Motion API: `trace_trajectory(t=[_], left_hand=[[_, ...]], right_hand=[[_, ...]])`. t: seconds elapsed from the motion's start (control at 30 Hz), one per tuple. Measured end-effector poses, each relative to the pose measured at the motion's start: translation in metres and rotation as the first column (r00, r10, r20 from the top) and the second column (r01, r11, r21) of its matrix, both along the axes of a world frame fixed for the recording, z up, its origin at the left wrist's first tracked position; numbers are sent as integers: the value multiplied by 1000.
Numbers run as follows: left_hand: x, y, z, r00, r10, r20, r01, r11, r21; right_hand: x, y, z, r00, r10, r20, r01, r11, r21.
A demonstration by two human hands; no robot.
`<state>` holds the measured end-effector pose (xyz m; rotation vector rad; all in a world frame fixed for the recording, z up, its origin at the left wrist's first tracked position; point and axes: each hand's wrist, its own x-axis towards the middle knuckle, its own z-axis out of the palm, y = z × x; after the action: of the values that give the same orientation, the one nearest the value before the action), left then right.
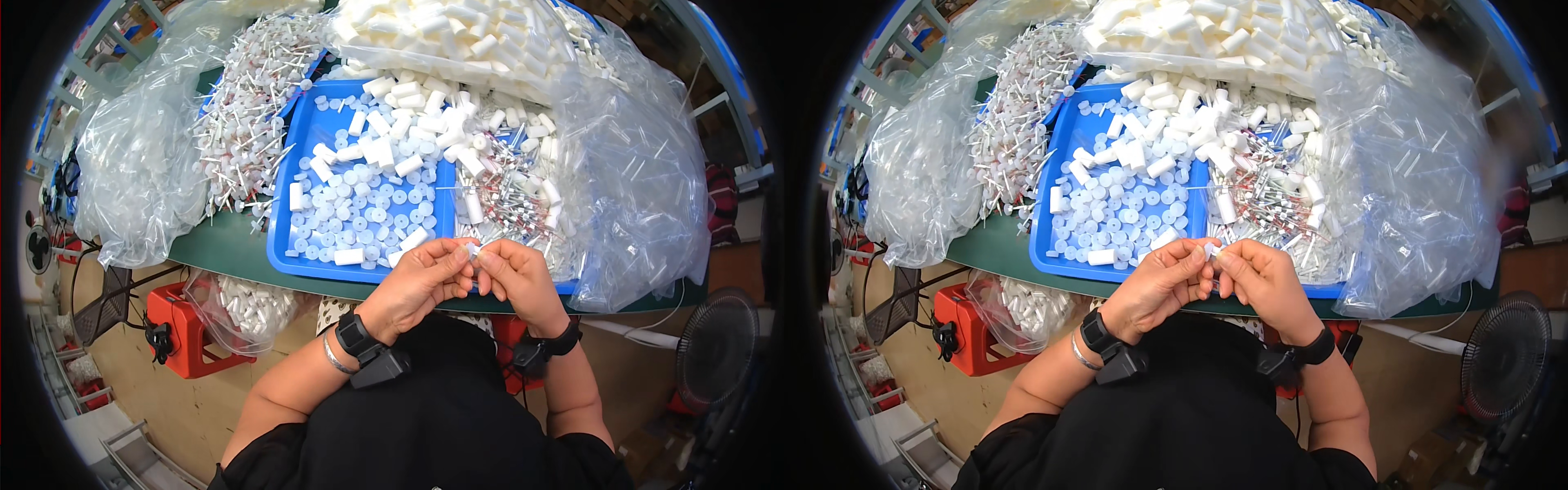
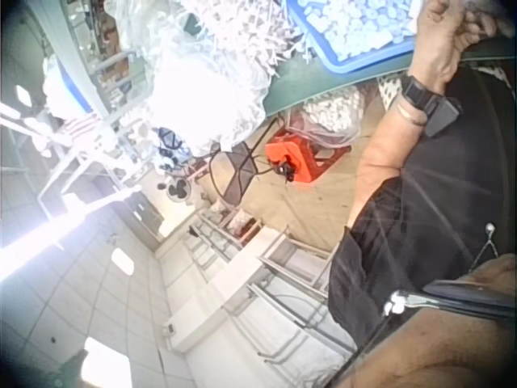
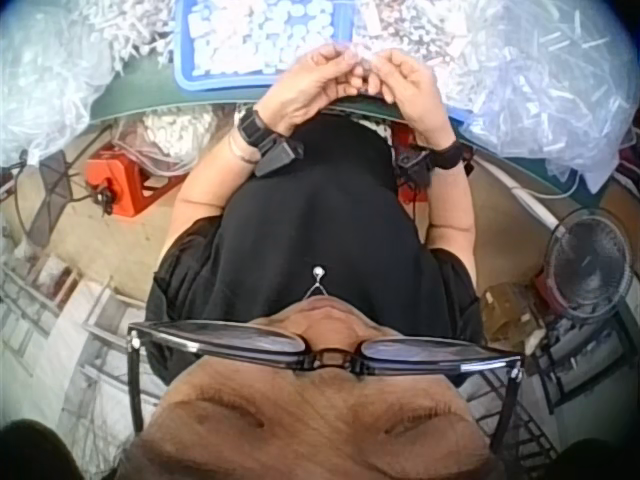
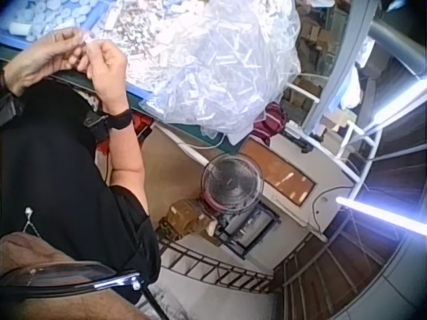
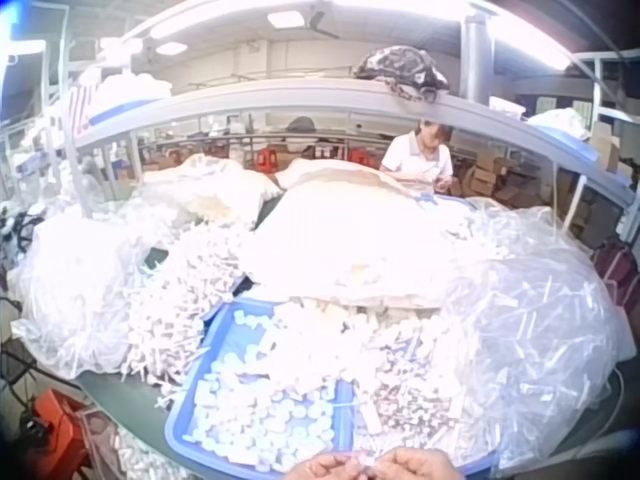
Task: The person assembles small white plastic components by hand. They pick up a white cylindrical piece and a small white disc from a blue tray, insert the disc into the cylinder, and place the assembled unit into a pile on the tray. This process is repeated continuously throughout the video.
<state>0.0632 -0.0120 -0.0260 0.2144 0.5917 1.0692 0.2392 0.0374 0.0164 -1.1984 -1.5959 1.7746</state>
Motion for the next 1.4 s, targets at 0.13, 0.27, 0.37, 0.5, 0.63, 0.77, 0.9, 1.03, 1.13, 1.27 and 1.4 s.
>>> trace_trajectory(t=[0.13, 0.27, 0.37, 0.5, 0.63, 0.77, 0.9, 1.03, 1.13, 1.27, 1.4], left_hand=[[0, 2, -1, 999, -18, 39, 18, 1000, -6], [-3, 6, -1, 998, 51, -40, -51, 999, -12], [-13, 8, 0, 978, 163, -128, -165, 986, -1], [-24, 10, 7, 962, 231, -143, -233, 972, 2], [-20, 10, 6, 972, 193, -133, -195, 981, -3], [-17, 11, 4, 973, 185, -138, -192, 981, -39], [-17, 12, 2, 967, 202, -157, -213, 975, -56], [-16, 12, 4, 969, 211, -130, -218, 975, -46], [-15, 13, 4, 971, 207, -122, -212, 977, -35], [-11, 14, 5, 973, 201, -118, -206, 978, -35], [-10, 14, 7, 970, 209, -125, -214, 976, -33]], right_hand=[[-10, -8, 0, 978, -69, 199, -26, 897, 441], [-5, -2, -4, 985, 4, 173, -63, 939, 337], [11, 15, 4, 964, -68, 256, -72, 863, 500], [28, 30, -1, 856, -118, 503, -369, 542, 755], [21, 30, -10, 739, -169, 652, -560, 384, 734], [12, 37, -22, 721, -127, 681, -625, 305, 719], [17, 42, -28, 751, -89, 654, -606, 301, 736], [19, 33, -15, 901, -45, 431, -326, 585, 742], [21, 25, -1, 893, -21, 449, -290, 735, 612], [17, 19, 3, 922, -56, 383, -249, 672, 698], [16, 18, 5, 924, -59, 377, -259, 627, 734]])
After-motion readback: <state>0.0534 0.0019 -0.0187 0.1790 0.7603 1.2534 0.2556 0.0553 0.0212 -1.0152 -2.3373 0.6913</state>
